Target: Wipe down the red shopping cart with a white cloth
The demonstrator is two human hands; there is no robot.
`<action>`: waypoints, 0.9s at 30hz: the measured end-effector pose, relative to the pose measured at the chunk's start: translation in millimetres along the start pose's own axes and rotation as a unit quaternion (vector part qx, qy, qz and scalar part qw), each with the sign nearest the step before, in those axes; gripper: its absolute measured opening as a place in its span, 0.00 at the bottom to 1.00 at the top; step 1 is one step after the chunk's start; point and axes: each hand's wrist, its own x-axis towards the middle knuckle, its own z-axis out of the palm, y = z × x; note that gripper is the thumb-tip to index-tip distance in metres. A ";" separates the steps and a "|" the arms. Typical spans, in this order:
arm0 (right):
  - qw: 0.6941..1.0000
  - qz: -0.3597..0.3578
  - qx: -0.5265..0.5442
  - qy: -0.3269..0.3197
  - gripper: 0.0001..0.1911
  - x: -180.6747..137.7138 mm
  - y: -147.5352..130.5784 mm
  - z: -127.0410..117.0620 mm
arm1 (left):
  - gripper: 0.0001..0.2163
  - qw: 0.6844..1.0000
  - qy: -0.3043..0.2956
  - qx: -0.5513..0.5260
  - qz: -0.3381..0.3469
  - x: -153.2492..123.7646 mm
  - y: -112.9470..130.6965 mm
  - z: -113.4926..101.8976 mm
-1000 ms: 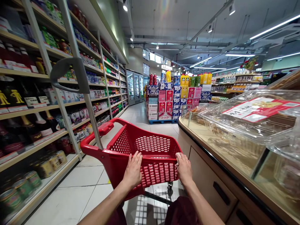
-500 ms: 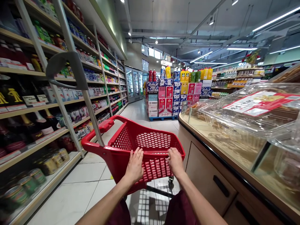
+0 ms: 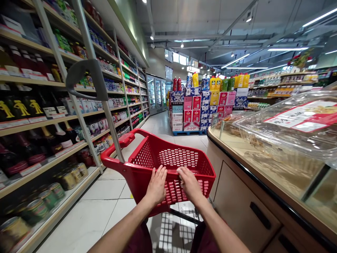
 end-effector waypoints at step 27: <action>0.992 0.119 -0.037 0.032 0.26 -7.1 12.1 -6.2 | 0.27 0.999 0.021 0.033 -0.006 -10.0 -20.4 -13.6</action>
